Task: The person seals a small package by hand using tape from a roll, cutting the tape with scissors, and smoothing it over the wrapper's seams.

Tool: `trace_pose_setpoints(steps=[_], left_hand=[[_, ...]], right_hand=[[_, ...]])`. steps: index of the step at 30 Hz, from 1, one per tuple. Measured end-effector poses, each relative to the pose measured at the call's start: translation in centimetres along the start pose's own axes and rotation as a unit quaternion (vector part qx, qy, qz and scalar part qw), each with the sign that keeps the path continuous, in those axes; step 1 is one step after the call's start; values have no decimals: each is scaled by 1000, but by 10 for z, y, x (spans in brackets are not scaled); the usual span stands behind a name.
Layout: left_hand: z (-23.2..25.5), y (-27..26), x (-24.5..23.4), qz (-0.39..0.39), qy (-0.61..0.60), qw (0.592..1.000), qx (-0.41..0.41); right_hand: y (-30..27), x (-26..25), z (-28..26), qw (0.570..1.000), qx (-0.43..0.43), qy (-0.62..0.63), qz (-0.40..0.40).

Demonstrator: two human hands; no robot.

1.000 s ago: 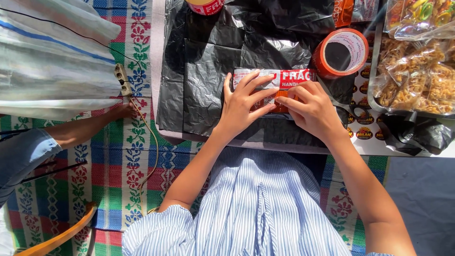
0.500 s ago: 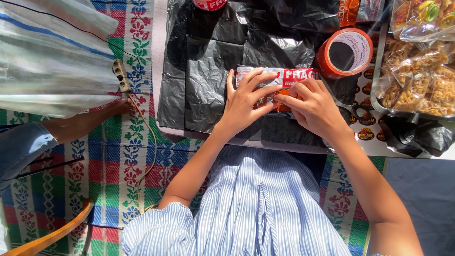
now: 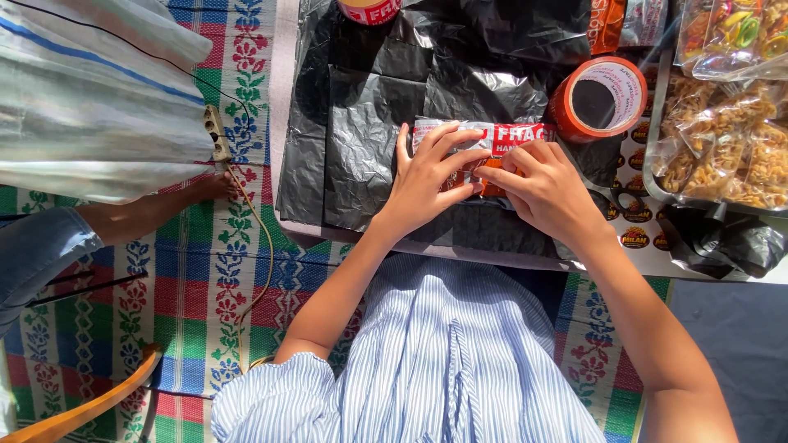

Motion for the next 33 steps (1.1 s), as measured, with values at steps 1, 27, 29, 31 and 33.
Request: trace_pose_setpoints(steps=[1,27,29,31,33], left_hand=[[0,0,-1,-1,0,1000,-1],[19,-9,-23,83,-16,995,47],[15,-18,-35,127,-34,991,30],[7,-29,-47,168,-53,984,10],[-3,-40,-63,222,-11,975,-21]], right_hand=[[1,-1,-1,1000,0,1,0],[-22,-14,36,932,141,318,102],[-38,-21,47,911,194,342,126],[-55,-24,56,884,248,368,147],[-79,-19,73,832,355,392,167]])
Point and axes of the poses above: each hand's wrist, its own y-axis towards the middle knuckle, its own x-axis out of the palm, z = x × y, the point moved 9 cm from there along y, towards the middle knuckle, and after that the axes turned 12 degrees about -y, right-handed, at the moved point
